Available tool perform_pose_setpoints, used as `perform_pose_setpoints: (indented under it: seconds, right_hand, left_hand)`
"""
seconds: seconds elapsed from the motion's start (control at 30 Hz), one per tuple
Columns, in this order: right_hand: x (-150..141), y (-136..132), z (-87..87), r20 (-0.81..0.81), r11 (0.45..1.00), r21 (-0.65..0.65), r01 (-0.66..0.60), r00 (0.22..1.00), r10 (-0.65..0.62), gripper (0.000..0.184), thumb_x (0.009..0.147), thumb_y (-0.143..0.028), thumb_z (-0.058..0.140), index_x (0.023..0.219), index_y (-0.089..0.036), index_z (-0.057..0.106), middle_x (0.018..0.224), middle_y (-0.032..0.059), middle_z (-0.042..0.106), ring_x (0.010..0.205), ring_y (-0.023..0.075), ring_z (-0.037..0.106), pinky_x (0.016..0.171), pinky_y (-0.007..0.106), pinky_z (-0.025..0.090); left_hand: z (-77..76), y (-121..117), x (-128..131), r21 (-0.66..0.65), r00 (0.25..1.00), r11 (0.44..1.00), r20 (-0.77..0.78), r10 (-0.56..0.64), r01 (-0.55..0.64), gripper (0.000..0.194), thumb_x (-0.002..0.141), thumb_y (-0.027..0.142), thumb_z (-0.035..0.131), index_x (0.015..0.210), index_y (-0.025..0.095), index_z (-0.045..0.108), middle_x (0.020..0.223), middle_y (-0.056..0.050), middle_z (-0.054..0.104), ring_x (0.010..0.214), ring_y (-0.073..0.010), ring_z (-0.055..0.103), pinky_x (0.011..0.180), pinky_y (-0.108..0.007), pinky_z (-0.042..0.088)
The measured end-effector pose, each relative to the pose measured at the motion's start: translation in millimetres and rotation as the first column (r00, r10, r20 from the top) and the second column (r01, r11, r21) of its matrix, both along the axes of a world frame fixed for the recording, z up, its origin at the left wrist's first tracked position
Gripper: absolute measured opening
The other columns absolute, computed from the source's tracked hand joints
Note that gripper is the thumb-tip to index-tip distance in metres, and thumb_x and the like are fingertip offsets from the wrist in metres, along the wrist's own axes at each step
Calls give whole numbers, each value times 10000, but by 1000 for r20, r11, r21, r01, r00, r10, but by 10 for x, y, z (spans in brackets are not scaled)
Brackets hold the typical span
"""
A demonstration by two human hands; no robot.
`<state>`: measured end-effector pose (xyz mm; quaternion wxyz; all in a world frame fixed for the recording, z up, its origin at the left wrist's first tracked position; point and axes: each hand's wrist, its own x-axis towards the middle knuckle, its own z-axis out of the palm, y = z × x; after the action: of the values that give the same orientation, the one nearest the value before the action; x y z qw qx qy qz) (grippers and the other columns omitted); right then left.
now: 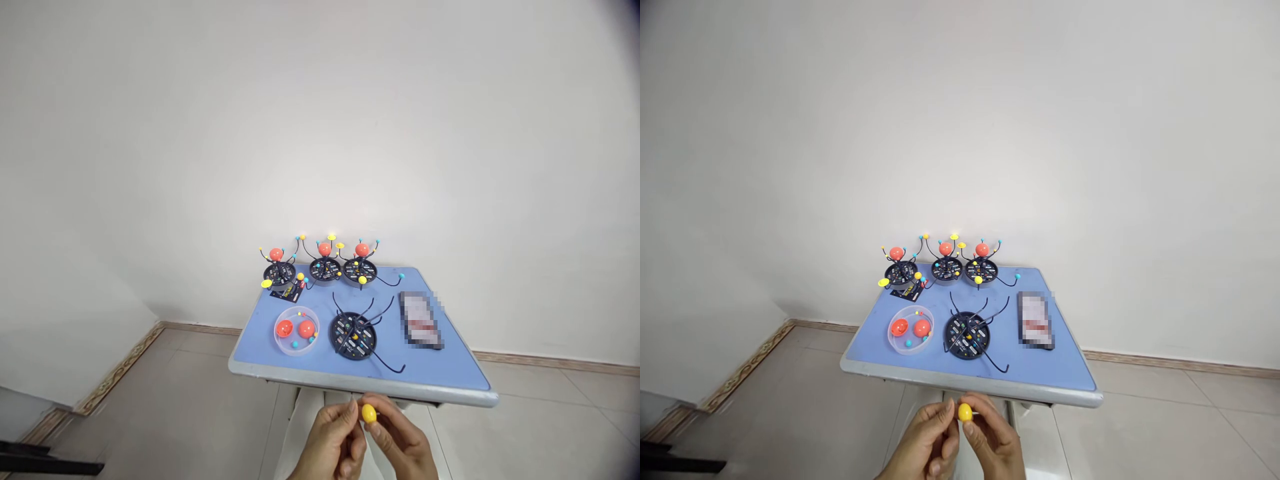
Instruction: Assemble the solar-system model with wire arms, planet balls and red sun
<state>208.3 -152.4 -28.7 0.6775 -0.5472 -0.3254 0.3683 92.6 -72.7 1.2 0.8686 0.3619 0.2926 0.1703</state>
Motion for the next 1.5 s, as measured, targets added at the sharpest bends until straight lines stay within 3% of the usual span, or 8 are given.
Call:
perform_pose_setpoints:
  seconds: [0.2,0.33,0.47,0.57,0.73,1.0,1.23,1.5]
  right_hand:
    - [-110,21,139,-311,994,29,104,946,-90,338,630,-521,840,826,-250,786,860,52,720,782,210,625,757,317,528]
    - [-125,16,202,-333,995,62,76,942,-51,349,615,-522,849,754,-218,749,712,10,615,623,131,486,596,248,433]
    - [-127,12,168,-419,998,62,-11,907,36,407,590,-544,860,729,-182,736,644,-5,553,573,104,427,534,225,351]
    - [-132,5,146,-479,995,76,-72,872,99,429,595,-544,860,771,-169,749,602,-22,533,519,72,368,520,213,300]
    - [-136,-4,165,-532,994,85,-76,840,109,421,630,-533,831,797,-154,757,631,20,603,507,85,403,527,237,320]
    - [-165,-7,275,-252,994,-1,107,962,-104,341,675,-513,805,768,-194,728,620,-9,559,519,104,426,499,232,359]
    - [-129,-34,292,-59,995,18,97,994,-96,343,694,-499,791,964,-288,798,816,42,678,767,206,620,679,281,520]
    - [1,-50,214,-31,996,29,87,996,-86,314,726,-502,762,906,-248,804,796,41,681,710,196,604,648,278,512]
  left_hand:
    - [-77,-40,-50,369,985,930,-161,62,2,623,718,775,614,756,153,605,438,57,487,303,-38,278,323,-188,147]
    - [-161,-66,-62,733,957,656,-28,289,-176,484,792,608,682,1001,173,705,600,45,512,460,-57,371,464,-186,317]
    - [-127,-58,-39,930,972,328,100,213,-168,315,900,429,618,1161,282,716,705,6,530,578,-106,478,536,-202,396]
    - [-53,-41,-33,952,981,259,129,146,-164,280,947,386,553,1147,301,730,731,-12,544,618,-123,524,572,-213,429]
    - [3,-25,-41,903,975,400,73,211,-154,309,879,468,639,991,221,786,645,-2,505,573,-121,493,546,-223,399]
    - [92,-18,-35,359,994,928,-17,112,-98,557,717,698,689,636,154,603,417,79,363,321,-30,263,352,-194,166]
    - [10,-26,-10,135,1000,991,-9,16,-15,587,644,708,740,577,171,512,414,86,386,283,-18,264,314,-193,128]
    - [-36,-44,150,226,996,971,-50,-67,77,696,644,825,626,535,144,537,433,52,424,285,-29,325,311,-202,138]
